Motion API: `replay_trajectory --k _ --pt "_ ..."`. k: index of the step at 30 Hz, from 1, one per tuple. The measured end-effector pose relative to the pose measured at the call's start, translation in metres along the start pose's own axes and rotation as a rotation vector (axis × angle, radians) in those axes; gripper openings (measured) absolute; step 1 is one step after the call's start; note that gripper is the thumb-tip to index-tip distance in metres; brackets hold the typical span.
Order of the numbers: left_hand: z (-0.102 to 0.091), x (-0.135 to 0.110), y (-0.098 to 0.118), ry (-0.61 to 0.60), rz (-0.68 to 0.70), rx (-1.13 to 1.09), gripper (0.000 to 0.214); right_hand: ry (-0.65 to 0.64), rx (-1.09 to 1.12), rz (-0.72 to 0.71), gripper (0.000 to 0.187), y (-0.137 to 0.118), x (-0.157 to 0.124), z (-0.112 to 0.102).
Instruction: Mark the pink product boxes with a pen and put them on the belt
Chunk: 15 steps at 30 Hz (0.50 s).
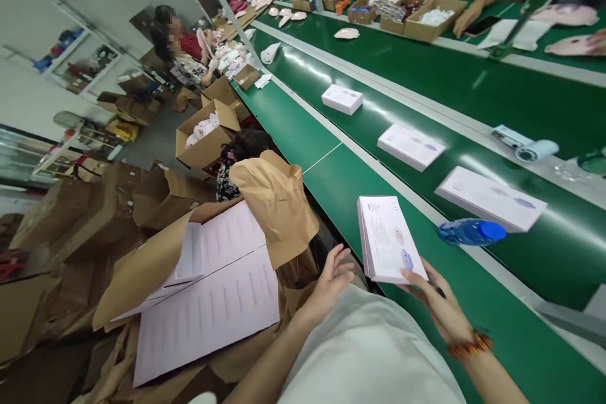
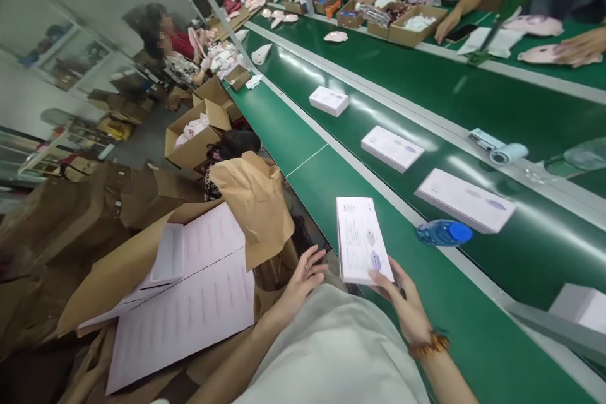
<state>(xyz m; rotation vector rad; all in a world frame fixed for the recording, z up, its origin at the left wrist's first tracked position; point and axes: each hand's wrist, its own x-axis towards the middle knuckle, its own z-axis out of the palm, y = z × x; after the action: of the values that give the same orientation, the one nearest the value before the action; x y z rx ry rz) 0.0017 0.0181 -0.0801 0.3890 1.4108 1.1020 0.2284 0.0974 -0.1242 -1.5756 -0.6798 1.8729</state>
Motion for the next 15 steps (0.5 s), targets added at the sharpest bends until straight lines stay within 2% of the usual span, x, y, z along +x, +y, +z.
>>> replay_trajectory --k 2,4,6,10,13,15 --pt "-0.017 -0.017 -0.003 0.028 0.053 0.089 0.055 -0.002 -0.033 -0.015 0.075 -0.008 0.039 0.029" --pt "-0.033 -0.036 -0.006 0.098 0.120 0.156 0.039 -0.019 -0.061 -0.026 0.056 -0.015 0.079 0.064" --pt "-0.044 -0.052 -0.009 0.226 0.187 0.188 0.034 -0.059 -0.078 -0.053 0.034 -0.023 0.117 0.103" --pt "-0.055 -0.069 -0.012 0.541 0.265 0.124 0.033 -0.188 -0.059 -0.186 0.031 -0.048 0.181 0.175" --pt "-0.066 -0.073 -0.007 0.741 0.287 0.071 0.024 -0.237 -0.074 -0.254 0.032 -0.060 0.208 0.209" --pt "-0.084 -0.071 -0.001 0.889 0.329 0.114 0.018 -0.270 -0.129 -0.259 0.032 -0.057 0.210 0.214"
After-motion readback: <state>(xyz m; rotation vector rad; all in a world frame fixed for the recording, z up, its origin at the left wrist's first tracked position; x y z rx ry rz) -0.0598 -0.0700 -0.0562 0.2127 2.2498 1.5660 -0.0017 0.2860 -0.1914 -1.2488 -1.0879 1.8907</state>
